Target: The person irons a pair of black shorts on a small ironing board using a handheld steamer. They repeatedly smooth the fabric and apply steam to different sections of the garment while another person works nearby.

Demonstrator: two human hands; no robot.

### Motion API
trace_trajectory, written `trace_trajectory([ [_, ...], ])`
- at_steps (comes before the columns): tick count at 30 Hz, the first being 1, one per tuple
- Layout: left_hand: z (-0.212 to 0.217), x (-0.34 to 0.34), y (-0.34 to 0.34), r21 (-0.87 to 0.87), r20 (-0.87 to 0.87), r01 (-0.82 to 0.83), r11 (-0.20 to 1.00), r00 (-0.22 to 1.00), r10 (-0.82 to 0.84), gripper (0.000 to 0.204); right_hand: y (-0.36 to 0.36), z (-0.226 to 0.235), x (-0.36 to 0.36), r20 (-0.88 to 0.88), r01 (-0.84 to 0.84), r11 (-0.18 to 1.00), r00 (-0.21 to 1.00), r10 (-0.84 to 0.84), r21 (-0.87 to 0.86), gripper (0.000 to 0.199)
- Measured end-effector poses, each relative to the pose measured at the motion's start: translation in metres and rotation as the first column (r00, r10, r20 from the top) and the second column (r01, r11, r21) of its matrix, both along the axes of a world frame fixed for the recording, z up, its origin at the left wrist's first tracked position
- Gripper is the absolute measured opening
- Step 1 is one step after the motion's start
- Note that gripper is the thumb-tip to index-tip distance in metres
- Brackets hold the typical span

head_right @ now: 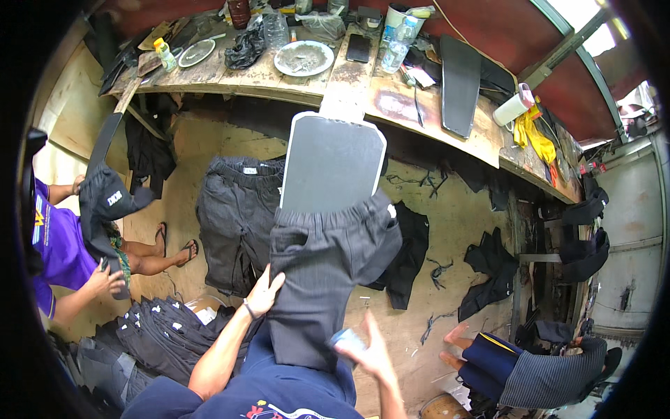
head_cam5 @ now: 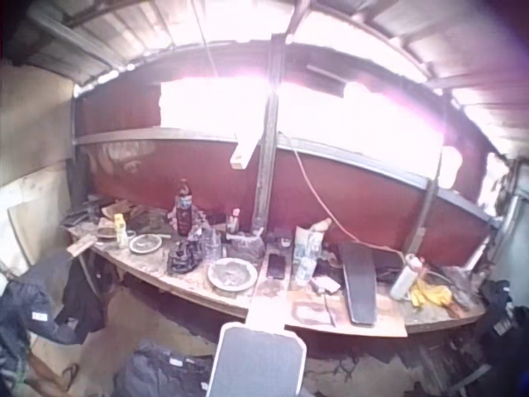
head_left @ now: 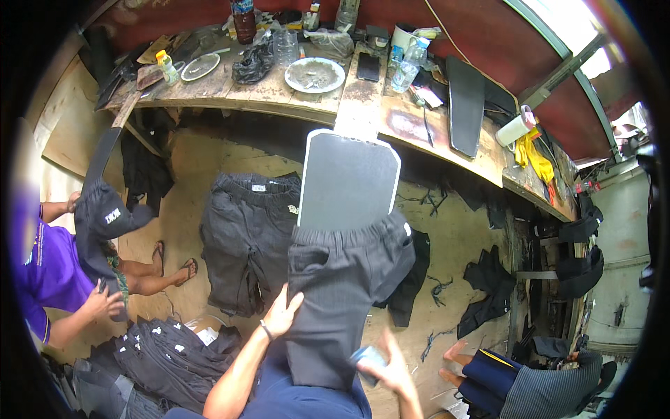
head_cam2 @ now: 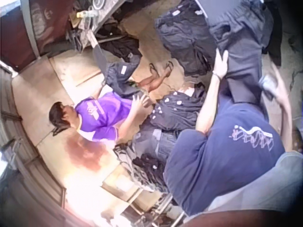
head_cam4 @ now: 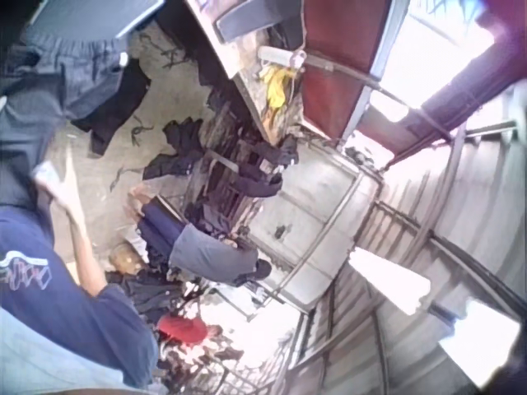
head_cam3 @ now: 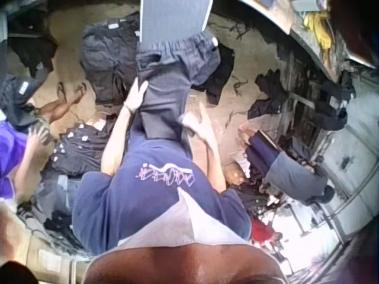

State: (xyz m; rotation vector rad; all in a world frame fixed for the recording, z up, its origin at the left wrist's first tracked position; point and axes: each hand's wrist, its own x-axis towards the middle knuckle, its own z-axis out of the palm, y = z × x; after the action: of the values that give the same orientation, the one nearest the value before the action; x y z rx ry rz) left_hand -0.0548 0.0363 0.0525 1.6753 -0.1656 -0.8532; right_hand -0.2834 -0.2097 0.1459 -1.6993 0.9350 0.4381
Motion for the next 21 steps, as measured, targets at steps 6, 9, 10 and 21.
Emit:
trace_trajectory([
  [6,0.022,0.043,-0.032,-0.216,-0.114,-0.351,0.911,0.936,0.333,0.072,-0.058,-0.014,0.143,0.169,0.067,0.944,0.977,-0.127,0.322,0.128],
  [9,0.042,-0.03,-0.019,0.07,-0.041,-0.34,0.938,0.938,0.343,0.063,-0.032,-0.029,0.094,0.248,0.062,0.962,0.96,-0.13,0.265,0.134],
  [10,0.051,-0.069,-0.005,0.058,-0.377,-0.442,0.895,0.821,0.429,0.066,-0.021,-0.033,0.053,0.165,0.087,0.973,0.979,-0.123,0.213,0.134],
  [21,0.011,-0.083,-0.198,-0.086,0.222,0.473,0.877,0.867,-0.446,0.08,-0.086,-0.058,-0.115,0.442,0.605,0.796,0.722,-0.533,-0.028,0.082],
])
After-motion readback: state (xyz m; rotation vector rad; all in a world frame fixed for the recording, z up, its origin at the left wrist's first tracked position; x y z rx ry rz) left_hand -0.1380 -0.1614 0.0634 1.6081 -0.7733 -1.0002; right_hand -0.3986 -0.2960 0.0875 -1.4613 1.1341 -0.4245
